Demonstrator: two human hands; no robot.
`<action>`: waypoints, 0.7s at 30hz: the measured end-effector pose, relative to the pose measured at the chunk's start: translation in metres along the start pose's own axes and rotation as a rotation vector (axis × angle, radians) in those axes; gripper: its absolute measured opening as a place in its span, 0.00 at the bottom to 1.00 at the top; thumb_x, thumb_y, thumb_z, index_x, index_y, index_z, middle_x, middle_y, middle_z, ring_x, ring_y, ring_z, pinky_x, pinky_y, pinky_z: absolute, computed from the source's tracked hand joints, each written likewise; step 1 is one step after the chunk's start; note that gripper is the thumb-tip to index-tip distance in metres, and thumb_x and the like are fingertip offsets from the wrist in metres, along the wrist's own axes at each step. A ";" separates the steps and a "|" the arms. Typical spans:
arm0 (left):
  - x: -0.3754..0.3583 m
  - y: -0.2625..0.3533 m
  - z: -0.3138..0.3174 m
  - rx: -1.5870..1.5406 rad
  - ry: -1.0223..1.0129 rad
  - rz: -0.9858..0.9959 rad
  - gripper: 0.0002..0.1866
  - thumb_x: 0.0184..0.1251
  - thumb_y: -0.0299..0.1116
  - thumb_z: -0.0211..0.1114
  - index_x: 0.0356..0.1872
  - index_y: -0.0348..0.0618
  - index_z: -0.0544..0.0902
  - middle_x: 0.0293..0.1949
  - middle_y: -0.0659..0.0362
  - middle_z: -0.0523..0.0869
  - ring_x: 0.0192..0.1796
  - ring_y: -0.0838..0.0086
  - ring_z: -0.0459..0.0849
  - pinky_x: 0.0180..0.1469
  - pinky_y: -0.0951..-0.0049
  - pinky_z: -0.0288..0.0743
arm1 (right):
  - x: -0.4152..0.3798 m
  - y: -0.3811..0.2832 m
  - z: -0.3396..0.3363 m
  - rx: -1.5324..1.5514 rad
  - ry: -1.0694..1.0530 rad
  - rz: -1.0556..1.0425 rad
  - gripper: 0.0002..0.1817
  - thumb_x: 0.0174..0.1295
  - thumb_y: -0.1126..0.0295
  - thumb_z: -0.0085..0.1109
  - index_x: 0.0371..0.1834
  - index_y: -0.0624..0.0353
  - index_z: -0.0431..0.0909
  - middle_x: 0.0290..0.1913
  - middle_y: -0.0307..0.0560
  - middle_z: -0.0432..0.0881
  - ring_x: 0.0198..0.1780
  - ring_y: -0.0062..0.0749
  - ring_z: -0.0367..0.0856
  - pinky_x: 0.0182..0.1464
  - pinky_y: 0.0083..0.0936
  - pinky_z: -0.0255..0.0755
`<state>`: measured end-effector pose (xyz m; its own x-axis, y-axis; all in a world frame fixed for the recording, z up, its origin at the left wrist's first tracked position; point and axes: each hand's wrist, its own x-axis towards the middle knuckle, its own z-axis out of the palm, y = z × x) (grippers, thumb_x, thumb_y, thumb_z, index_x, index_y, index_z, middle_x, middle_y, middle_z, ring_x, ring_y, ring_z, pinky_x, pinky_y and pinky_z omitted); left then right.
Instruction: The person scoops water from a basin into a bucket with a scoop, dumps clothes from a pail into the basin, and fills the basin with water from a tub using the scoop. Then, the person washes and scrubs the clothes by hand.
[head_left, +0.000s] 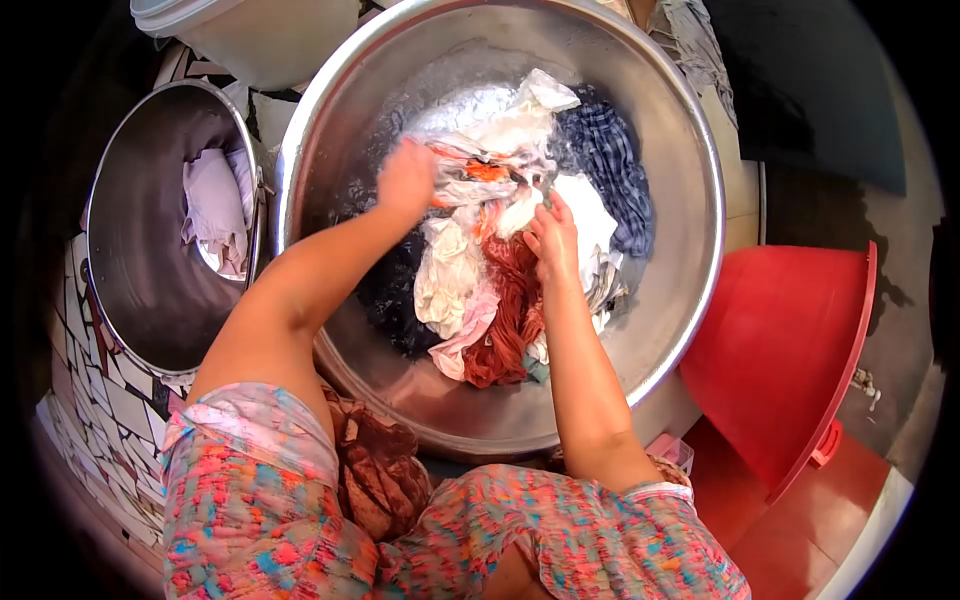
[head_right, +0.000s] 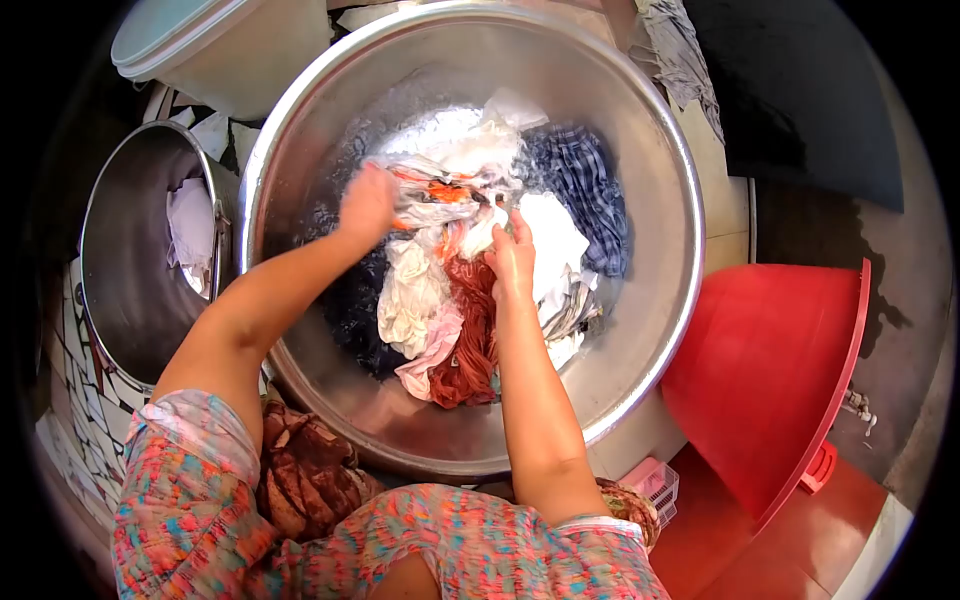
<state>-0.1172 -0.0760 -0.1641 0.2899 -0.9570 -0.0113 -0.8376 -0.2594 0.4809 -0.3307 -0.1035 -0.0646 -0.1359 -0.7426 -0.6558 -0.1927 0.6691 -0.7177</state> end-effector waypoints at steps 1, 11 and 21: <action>-0.013 0.005 0.001 0.050 -0.156 0.296 0.10 0.63 0.37 0.51 0.37 0.41 0.73 0.38 0.49 0.75 0.44 0.57 0.78 0.40 0.55 0.75 | -0.009 0.000 0.007 -0.069 -0.025 -0.142 0.30 0.60 0.65 0.54 0.67 0.50 0.59 0.62 0.49 0.65 0.54 0.32 0.69 0.46 0.27 0.70; 0.034 0.014 -0.049 0.130 -0.797 -0.029 0.19 0.56 0.45 0.59 0.41 0.40 0.82 0.42 0.48 0.84 0.46 0.56 0.82 0.47 0.61 0.75 | -0.032 0.100 0.020 -1.115 -0.456 -0.413 0.32 0.55 0.53 0.57 0.63 0.48 0.64 0.66 0.59 0.58 0.67 0.53 0.55 0.64 0.41 0.56; 0.065 0.150 -0.256 -0.483 0.458 0.612 0.13 0.55 0.34 0.62 0.40 0.40 0.77 0.29 0.48 0.81 0.31 0.54 0.80 0.34 0.62 0.73 | -0.028 0.119 0.013 -1.028 -0.366 -0.489 0.27 0.54 0.57 0.57 0.57 0.54 0.69 0.62 0.58 0.65 0.63 0.52 0.63 0.61 0.39 0.61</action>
<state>-0.1052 -0.1439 0.1314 0.0997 -0.7371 0.6684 -0.6506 0.4599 0.6043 -0.3369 -0.0025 -0.1347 0.4212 -0.7481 -0.5128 -0.8566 -0.1424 -0.4959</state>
